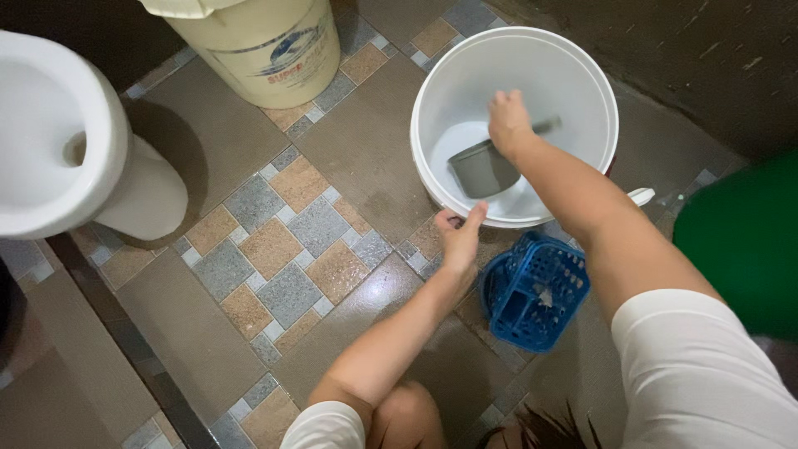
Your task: The person attaches a yellow handle to a blue plastic caddy, then washes the caddy and a small white bottle in a blue basin using water from a larger bucket. The person places the cleaned items into the caddy.
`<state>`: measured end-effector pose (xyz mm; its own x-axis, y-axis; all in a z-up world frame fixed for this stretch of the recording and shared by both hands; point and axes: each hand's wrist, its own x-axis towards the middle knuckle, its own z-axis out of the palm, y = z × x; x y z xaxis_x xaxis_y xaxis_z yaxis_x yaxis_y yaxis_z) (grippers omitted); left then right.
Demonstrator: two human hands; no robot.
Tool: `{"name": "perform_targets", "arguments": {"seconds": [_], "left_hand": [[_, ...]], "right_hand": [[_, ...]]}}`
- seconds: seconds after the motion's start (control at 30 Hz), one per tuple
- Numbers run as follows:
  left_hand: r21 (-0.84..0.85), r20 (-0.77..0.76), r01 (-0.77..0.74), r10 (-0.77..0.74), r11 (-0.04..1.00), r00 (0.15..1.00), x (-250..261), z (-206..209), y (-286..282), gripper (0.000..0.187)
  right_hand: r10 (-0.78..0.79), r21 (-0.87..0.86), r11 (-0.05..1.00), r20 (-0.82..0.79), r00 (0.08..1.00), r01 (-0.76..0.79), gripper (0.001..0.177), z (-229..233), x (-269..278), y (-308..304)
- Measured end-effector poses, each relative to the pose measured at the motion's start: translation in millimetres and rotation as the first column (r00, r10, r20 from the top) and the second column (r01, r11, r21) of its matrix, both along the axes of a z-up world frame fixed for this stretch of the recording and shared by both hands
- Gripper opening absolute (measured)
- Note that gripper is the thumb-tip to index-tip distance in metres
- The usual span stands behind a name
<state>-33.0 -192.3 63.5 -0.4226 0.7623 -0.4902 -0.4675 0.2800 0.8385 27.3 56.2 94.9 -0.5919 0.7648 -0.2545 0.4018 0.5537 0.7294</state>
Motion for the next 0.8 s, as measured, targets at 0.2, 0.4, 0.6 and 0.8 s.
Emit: {"name": "perform_targets", "arguments": {"seconds": [0.2, 0.4, 0.6, 0.8], "left_hand": [[0.072, 0.043, -0.053, 0.050, 0.996, 0.998, 4, 0, -4, 0.072], [0.146, 0.064, -0.027, 0.018, 0.989, 0.998, 2, -22, 20, 0.069], [0.214, 0.176, -0.011, -0.028, 0.977, 0.984, -7, -38, 92, 0.048], [0.267, 0.034, 0.273, -0.293, 0.924, 0.956, 5, -4, 151, 0.087]], "right_hand": [[-0.664, -0.423, 0.684, -0.024, 0.747, 0.594, 0.041, -8, 29, -2], [-0.587, -0.571, 0.729, -0.238, 0.774, 0.377, 0.035, -1, 49, -5], [-0.578, -0.410, 0.814, -0.507, 0.639, 0.411, 0.057, 168, 128, -45], [-0.663, -0.469, 0.603, -0.745, 0.078, 0.645, 0.047, 297, 276, -180]]}}
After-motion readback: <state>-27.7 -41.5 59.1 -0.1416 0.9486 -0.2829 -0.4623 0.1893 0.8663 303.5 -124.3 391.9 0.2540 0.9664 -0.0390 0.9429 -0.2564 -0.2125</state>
